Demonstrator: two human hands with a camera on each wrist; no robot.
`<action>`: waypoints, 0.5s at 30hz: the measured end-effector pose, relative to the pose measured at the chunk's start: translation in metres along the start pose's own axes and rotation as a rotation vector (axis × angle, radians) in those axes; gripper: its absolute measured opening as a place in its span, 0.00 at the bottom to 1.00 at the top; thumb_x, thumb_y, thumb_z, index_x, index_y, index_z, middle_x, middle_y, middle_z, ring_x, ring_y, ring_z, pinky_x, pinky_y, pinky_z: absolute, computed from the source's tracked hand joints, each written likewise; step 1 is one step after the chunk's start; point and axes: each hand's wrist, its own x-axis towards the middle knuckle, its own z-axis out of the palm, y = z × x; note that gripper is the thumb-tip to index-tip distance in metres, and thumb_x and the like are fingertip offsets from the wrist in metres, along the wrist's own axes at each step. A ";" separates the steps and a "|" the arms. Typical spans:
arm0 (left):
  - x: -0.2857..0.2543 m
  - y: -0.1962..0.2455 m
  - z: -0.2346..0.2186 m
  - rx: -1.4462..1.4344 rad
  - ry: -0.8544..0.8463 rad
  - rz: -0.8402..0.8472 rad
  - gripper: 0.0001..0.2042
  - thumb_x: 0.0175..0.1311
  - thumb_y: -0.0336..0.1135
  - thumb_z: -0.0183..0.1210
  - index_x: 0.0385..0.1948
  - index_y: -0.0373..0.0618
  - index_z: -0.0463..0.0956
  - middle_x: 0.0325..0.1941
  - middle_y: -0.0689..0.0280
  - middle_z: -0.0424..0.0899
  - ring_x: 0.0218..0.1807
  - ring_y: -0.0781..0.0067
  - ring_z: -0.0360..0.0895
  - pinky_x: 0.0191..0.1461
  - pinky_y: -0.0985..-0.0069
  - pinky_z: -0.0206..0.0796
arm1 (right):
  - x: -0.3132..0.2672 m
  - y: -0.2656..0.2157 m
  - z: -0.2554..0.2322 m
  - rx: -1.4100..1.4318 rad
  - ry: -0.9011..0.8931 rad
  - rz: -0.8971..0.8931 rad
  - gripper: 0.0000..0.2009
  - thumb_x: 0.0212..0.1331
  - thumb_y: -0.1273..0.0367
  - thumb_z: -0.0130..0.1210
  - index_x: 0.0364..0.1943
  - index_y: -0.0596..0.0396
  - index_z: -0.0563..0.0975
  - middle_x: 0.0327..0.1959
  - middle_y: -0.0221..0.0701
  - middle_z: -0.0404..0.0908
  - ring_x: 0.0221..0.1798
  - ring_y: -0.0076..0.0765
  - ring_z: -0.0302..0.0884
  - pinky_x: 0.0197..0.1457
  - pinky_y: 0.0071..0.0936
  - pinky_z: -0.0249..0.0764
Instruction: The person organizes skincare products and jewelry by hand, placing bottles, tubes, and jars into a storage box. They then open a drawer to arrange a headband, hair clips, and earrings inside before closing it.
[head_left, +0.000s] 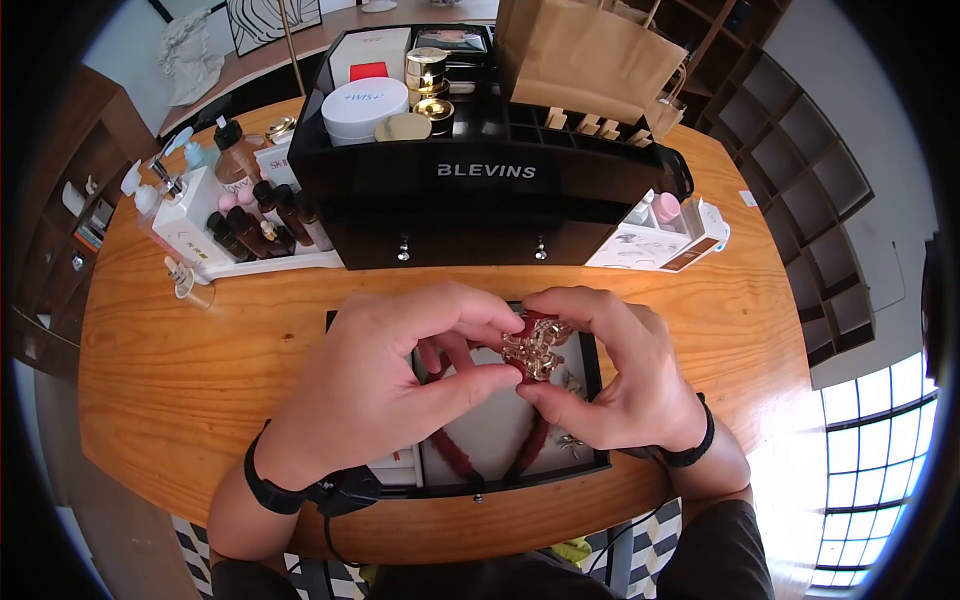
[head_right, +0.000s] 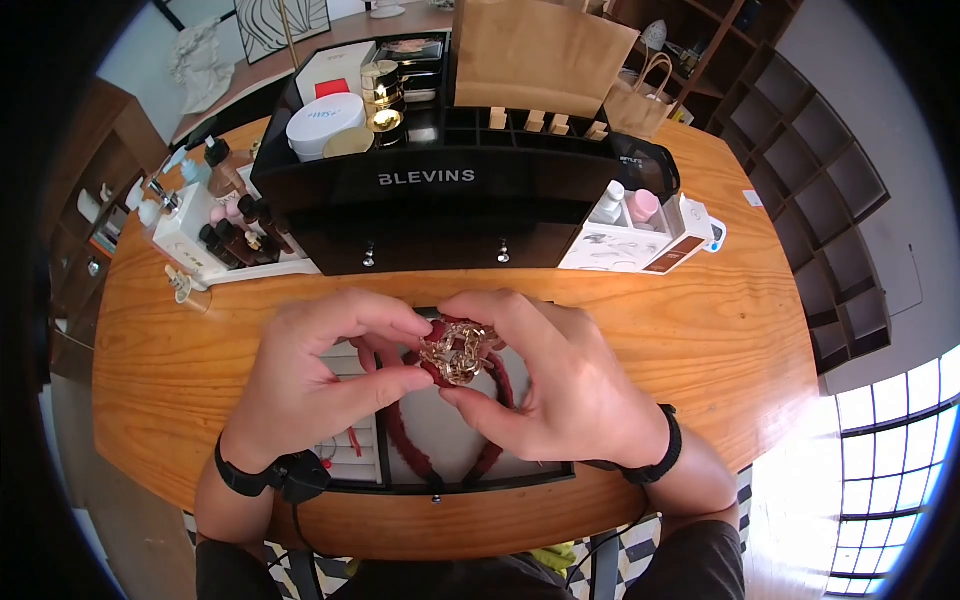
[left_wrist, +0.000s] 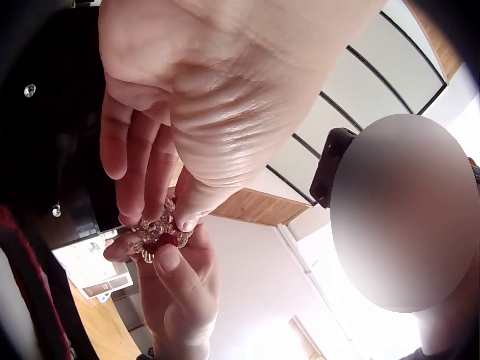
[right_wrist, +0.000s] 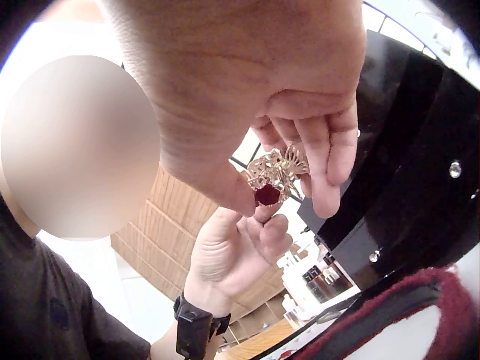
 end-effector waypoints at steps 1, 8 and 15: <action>0.000 0.000 0.000 -0.001 0.000 0.002 0.21 0.56 0.23 0.77 0.52 0.38 0.83 0.47 0.63 0.91 0.37 0.76 0.88 0.39 0.81 0.76 | 0.000 0.000 0.000 -0.002 0.000 0.000 0.30 0.50 0.74 0.74 0.59 0.63 0.76 0.45 0.45 0.87 0.42 0.50 0.90 0.46 0.36 0.85; 0.002 0.001 0.001 0.043 -0.034 -0.055 0.31 0.52 0.38 0.82 0.59 0.42 0.79 0.50 0.65 0.89 0.40 0.74 0.85 0.42 0.76 0.75 | 0.005 0.001 -0.007 0.037 -0.039 -0.025 0.31 0.49 0.72 0.72 0.62 0.63 0.77 0.60 0.50 0.78 0.59 0.52 0.81 0.60 0.39 0.80; 0.001 -0.003 0.008 0.152 -0.059 0.003 0.31 0.56 0.40 0.78 0.62 0.42 0.79 0.45 0.63 0.89 0.38 0.68 0.85 0.40 0.73 0.77 | -0.002 0.007 0.006 0.349 -0.047 0.106 0.32 0.56 0.70 0.72 0.68 0.58 0.77 0.71 0.47 0.67 0.71 0.46 0.71 0.74 0.39 0.68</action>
